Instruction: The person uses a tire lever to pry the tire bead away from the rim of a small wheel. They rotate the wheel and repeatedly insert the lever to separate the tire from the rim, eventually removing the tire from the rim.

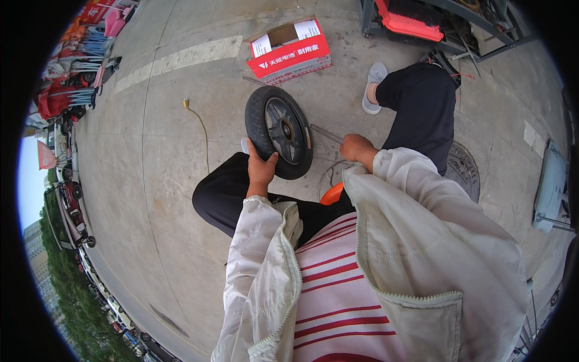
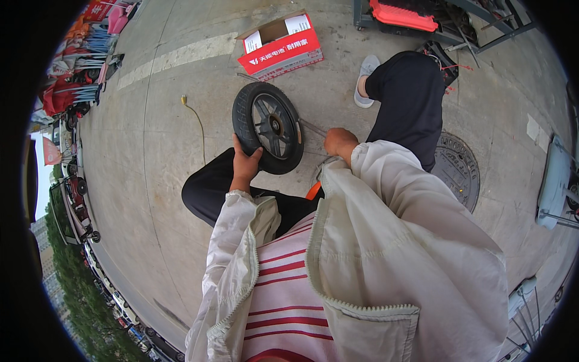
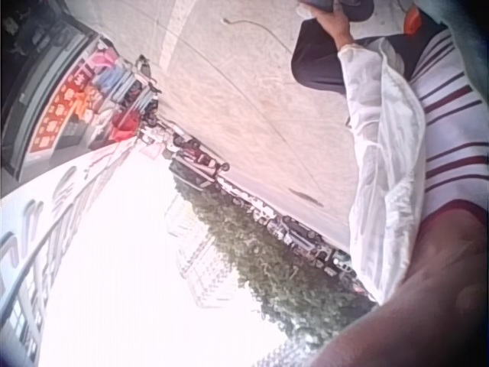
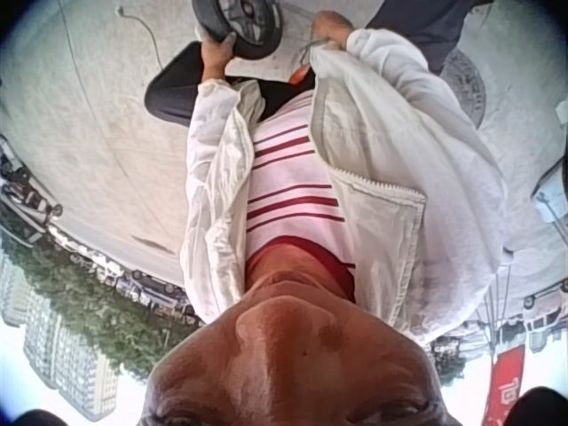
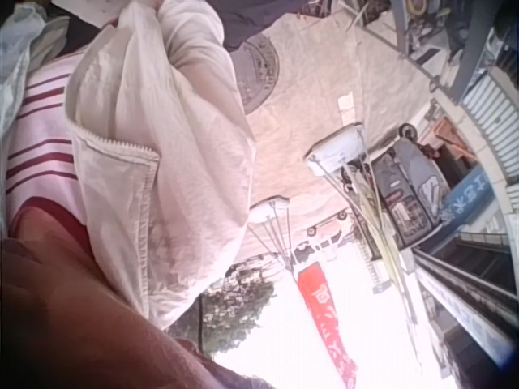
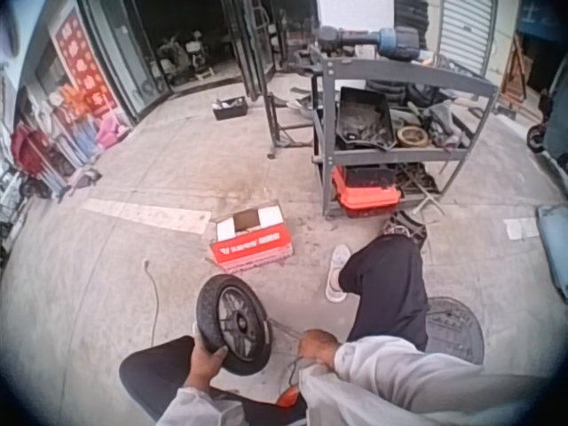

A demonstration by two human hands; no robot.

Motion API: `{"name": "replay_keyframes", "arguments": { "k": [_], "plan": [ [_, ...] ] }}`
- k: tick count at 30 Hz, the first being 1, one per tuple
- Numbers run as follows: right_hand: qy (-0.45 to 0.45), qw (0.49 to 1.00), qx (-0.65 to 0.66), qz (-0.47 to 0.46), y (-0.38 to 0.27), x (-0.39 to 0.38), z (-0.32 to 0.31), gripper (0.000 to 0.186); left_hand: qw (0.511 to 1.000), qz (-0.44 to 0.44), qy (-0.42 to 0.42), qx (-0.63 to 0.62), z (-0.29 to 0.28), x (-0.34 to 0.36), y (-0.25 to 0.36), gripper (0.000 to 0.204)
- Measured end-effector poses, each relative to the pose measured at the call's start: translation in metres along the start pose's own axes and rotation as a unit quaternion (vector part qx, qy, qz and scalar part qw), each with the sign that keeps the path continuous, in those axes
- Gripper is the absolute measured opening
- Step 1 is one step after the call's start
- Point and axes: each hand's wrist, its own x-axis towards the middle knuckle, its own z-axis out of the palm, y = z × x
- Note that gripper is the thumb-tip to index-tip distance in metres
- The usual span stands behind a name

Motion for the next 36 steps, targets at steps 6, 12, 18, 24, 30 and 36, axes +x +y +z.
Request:
{"name": "replay_keyframes", "arguments": {
  "k": [6,12,18,24,30,36],
  "plan": [
    [0.008,1.0,0.01,0.004,0.003,0.002,0.003,0.04,1.0,0.008,0.006,0.015,0.003,0.001,0.0,0.098],
    [0.017,1.0,-0.013,-0.003,0.008,0.009,0.014,0.037,0.999,0.009,0.002,-0.043,0.0,-0.002,-0.004,0.098],
    [0.005,1.0,-0.007,0.011,0.008,0.009,0.012,0.035,1.0,-0.013,-0.009,-0.002,-0.002,-0.006,0.015,0.099],
    [-0.003,1.0,-0.01,0.005,0.001,0.001,0.005,0.032,0.996,-0.03,0.025,0.08,-0.002,-0.005,0.002,0.094],
    [0.041,0.999,0.013,-0.029,-0.005,-0.009,-0.008,0.041,0.996,-0.013,0.002,0.087,-0.003,-0.006,0.014,0.088],
    [0.229,0.953,0.136,-0.146,-0.062,-0.047,-0.075,0.047,0.994,-0.056,-0.007,0.093,0.004,-0.002,0.006,0.077]
  ]
}}
